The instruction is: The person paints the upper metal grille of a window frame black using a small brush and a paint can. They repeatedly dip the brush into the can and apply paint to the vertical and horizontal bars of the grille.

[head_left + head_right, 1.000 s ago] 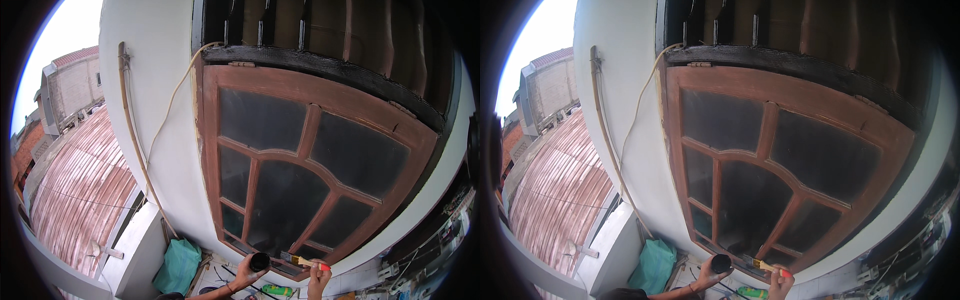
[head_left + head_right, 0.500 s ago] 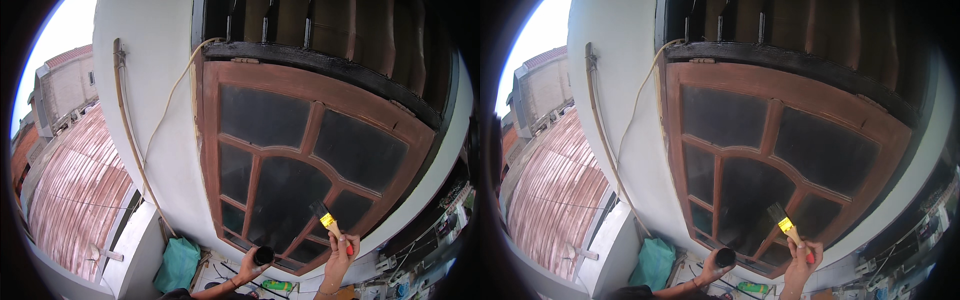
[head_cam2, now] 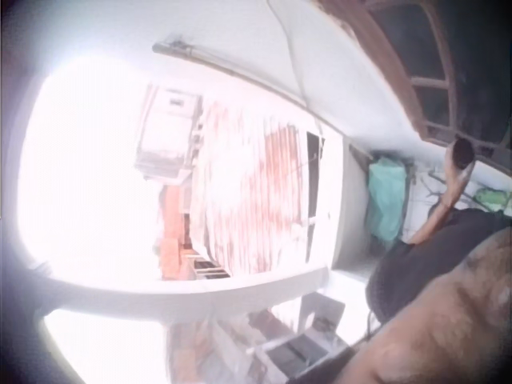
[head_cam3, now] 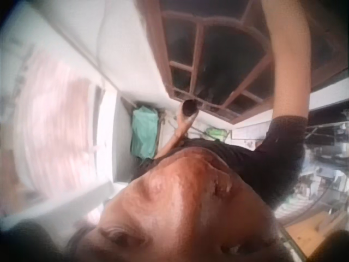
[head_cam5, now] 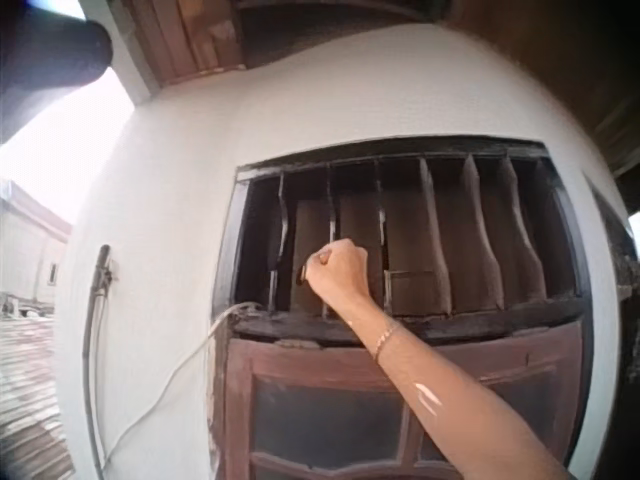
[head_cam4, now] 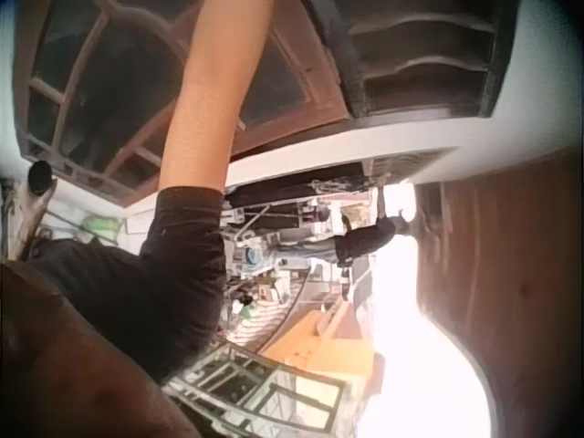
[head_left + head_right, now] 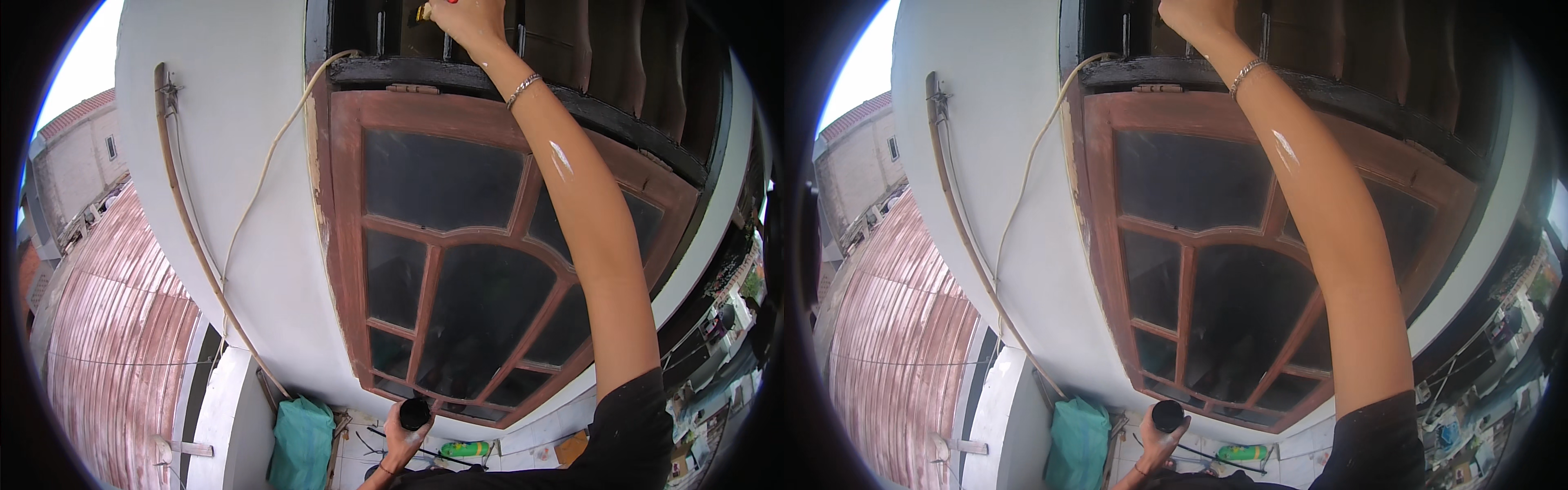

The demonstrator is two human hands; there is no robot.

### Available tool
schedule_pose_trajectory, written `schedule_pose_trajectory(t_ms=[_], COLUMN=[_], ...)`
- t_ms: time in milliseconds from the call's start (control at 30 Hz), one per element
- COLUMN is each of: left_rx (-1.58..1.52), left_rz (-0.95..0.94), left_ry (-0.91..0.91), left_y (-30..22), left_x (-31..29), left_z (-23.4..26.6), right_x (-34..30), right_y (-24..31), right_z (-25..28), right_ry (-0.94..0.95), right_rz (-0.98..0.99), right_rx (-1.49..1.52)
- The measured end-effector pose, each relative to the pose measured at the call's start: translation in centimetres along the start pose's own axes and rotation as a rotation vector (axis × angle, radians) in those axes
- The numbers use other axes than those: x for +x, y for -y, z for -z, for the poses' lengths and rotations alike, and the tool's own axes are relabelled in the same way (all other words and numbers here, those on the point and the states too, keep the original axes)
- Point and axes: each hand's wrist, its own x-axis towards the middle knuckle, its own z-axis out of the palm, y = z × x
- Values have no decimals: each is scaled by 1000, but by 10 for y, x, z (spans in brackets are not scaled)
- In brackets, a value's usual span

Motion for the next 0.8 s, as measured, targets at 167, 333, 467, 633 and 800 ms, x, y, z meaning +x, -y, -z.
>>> schedule_pose_trajectory(t_ms=[167,333,467,633,800], left_rx=[-33,23,25,0,-13], left_rz=[26,42,39,23,10], left_ry=[-102,-155,-139,-121,-79], left_y=[0,5,13,3,1], left_x=[3,10,19,25,28], left_z=[20,38,45,45,41], right_x=[22,15,18,9,26], right_y=[-27,6,3,12,-17], right_z=[-61,-35,-18,-27,-30], right_ry=[-104,99,-6,84,-10], right_rz=[81,-205,-152,-211,-150], right_rx=[-87,121,30,94,-17])
